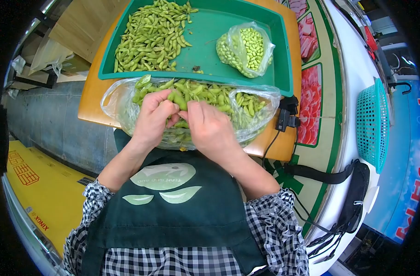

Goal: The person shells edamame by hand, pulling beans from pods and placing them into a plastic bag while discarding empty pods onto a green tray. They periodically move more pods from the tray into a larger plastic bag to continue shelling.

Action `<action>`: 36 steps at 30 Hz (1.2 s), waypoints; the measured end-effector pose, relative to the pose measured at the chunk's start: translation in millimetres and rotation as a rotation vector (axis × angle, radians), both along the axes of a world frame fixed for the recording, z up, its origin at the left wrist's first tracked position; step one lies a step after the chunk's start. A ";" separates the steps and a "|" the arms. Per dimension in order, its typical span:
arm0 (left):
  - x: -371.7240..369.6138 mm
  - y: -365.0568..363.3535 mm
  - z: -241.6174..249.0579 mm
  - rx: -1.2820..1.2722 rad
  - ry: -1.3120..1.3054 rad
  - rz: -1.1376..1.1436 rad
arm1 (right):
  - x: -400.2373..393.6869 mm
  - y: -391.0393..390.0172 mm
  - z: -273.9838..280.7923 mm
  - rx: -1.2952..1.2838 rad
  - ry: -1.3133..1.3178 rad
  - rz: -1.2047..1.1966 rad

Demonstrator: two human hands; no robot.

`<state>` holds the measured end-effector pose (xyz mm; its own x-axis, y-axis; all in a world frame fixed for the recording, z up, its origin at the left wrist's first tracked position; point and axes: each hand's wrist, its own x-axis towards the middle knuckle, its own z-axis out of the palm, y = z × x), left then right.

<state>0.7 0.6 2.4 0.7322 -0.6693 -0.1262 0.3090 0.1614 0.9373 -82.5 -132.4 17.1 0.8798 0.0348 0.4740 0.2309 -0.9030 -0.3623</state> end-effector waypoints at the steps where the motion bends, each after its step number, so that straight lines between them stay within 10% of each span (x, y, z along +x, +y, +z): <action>1: -0.6 -0.6 0.1 0.021 -0.008 0.036 | 0.2 1.8 -0.7 0.001 0.001 -0.001; 7: -7.5 -1.3 5.1 -0.037 0.147 0.063 | -0.6 3.8 -7.9 0.415 0.112 -0.039; 12: -5.5 -2.1 6.3 -0.053 0.197 0.056 | -1.7 -0.7 1.5 1.621 0.632 -0.016; 19: 0.6 0.4 5.0 -0.071 0.385 0.008 | -3.9 -5.1 2.0 1.718 0.689 -0.003; 28: -5.9 -2.4 15.2 0.026 0.308 -0.072 | 3.0 -13.1 -15.5 0.745 0.327 0.137; 30: -3.4 1.4 15.5 0.008 0.331 -0.106 | 2.6 -9.5 -2.6 1.476 0.669 0.159; 36: -3.6 -0.4 12.3 -0.049 0.364 -0.041 | 1.2 -12.6 0.3 1.701 0.770 0.195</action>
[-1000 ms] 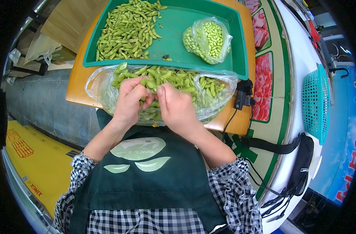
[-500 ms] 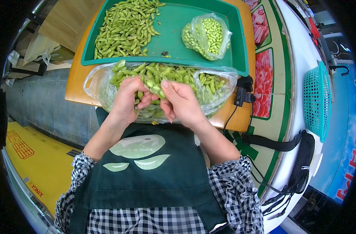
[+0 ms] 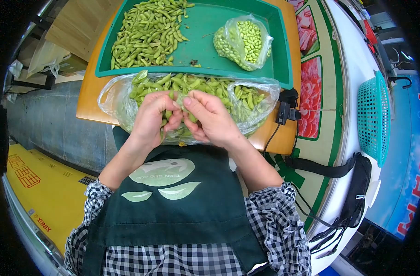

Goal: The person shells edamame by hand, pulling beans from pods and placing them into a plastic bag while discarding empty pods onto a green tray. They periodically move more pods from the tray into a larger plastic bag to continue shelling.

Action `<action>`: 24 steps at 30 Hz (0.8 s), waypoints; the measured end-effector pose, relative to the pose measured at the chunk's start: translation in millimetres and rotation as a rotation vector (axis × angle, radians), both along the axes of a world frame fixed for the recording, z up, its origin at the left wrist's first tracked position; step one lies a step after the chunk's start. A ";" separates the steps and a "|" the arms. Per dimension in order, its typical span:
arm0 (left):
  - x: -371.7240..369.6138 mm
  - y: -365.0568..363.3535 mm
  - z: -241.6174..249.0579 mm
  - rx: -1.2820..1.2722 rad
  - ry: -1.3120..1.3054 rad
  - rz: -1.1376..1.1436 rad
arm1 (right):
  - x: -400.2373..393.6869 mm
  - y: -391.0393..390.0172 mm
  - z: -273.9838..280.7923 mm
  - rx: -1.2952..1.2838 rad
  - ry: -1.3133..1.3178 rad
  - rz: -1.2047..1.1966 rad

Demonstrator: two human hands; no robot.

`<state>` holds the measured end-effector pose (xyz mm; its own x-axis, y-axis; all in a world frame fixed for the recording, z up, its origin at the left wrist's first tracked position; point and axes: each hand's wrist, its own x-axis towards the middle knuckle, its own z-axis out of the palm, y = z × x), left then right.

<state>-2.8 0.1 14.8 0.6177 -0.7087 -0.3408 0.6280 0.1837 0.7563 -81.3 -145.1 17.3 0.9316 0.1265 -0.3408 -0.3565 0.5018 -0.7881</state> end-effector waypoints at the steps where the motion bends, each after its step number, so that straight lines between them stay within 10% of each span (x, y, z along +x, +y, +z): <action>1: 0.7 -1.0 -0.3 -0.010 0.011 0.048 | -0.2 -0.9 -0.5 -0.002 -0.001 0.001; 10: 4.2 -2.8 -5.2 0.052 -0.110 0.046 | -10.6 -14.1 0.9 -0.003 0.015 -0.051; 15: 7.4 -1.2 5.9 0.123 -0.110 -0.020 | -16.0 -44.6 5.1 -0.726 0.044 -0.128; 24: -7.4 -11.6 7.0 0.037 -0.088 -0.013 | -3.7 -5.8 11.6 -0.809 -0.329 -0.134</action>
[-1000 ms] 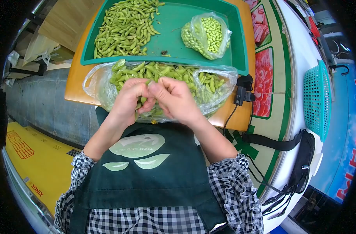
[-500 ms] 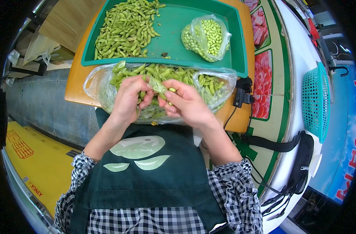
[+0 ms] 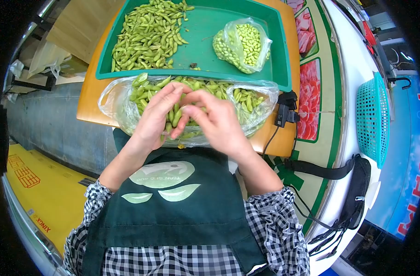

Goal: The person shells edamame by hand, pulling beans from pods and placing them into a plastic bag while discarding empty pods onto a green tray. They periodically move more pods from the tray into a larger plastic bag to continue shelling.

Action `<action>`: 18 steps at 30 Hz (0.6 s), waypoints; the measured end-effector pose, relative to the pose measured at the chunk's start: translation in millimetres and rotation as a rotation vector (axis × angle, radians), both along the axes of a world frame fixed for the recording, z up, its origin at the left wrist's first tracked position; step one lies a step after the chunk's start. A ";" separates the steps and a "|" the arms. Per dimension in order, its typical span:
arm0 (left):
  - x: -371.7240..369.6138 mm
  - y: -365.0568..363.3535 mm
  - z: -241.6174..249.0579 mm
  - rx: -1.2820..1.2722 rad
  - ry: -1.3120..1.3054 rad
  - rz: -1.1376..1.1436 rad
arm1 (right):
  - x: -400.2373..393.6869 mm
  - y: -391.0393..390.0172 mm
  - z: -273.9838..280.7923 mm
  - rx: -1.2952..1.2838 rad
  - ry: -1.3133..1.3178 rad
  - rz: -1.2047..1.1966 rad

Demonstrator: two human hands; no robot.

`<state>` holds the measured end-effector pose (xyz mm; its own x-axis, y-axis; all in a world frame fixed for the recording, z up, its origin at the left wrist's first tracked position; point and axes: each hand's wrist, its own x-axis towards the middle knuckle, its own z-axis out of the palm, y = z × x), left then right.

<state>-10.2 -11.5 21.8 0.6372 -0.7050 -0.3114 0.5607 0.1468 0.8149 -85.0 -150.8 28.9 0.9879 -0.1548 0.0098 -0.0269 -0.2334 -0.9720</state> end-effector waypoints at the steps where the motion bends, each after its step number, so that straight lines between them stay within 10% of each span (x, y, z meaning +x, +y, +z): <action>1: -1.9 -1.2 0.3 0.022 -0.029 0.058 | 2.3 3.2 -4.3 -0.057 -0.023 0.057; 11: 6.5 15.9 1.1 -0.065 0.013 -0.138 | 10.5 -8.0 4.7 0.529 0.160 0.068; 14: 5.5 10.4 1.0 -0.053 -0.004 0.039 | 7.2 0.8 1.2 0.027 -0.015 -0.127; 16: 0.7 7.3 -2.3 0.020 -0.196 0.093 | -1.2 10.5 -2.8 -0.783 -0.318 -0.057; 18: 1.1 7.4 -7.0 0.013 -0.178 0.051 | 0.8 7.7 -4.8 -0.815 -0.328 -0.082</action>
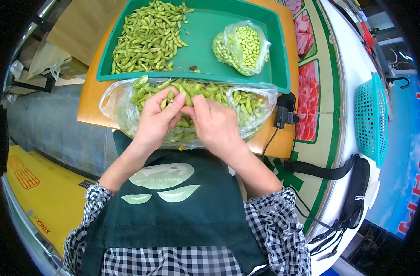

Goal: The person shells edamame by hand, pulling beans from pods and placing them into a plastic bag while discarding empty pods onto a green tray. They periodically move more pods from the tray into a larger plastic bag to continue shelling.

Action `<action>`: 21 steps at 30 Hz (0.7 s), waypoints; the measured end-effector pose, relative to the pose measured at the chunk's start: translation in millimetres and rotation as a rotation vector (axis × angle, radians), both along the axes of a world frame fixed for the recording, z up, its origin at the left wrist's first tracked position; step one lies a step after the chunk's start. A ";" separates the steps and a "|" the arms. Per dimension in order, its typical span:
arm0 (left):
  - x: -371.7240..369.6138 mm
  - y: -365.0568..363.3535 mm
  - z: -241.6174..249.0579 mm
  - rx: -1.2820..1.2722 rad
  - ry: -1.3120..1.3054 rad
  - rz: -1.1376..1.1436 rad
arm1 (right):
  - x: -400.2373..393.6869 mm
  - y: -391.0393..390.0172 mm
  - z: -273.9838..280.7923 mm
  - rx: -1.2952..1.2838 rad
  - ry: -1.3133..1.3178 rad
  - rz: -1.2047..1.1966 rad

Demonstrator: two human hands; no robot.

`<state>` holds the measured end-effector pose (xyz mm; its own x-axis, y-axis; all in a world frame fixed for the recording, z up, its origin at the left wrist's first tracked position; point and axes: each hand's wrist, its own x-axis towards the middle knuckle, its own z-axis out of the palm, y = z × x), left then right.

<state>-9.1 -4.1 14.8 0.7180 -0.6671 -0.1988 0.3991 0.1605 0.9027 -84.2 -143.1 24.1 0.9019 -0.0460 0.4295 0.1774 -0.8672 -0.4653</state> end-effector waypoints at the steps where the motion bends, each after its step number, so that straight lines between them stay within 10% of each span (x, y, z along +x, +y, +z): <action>1: 1.2 0.4 -1.3 -0.006 0.015 -0.032 | 1.4 -1.9 -0.1 -0.031 -0.021 -0.013; 21: -2.1 0.4 -9.0 -0.138 0.097 -0.083 | -0.1 0.1 -12.3 0.084 -0.093 0.109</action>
<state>-11.2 -3.6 5.8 0.6409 -0.7492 -0.1670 0.5002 0.2426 0.8312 -84.3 -143.0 11.8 0.8600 0.0107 0.5102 0.3141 -0.7991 -0.5127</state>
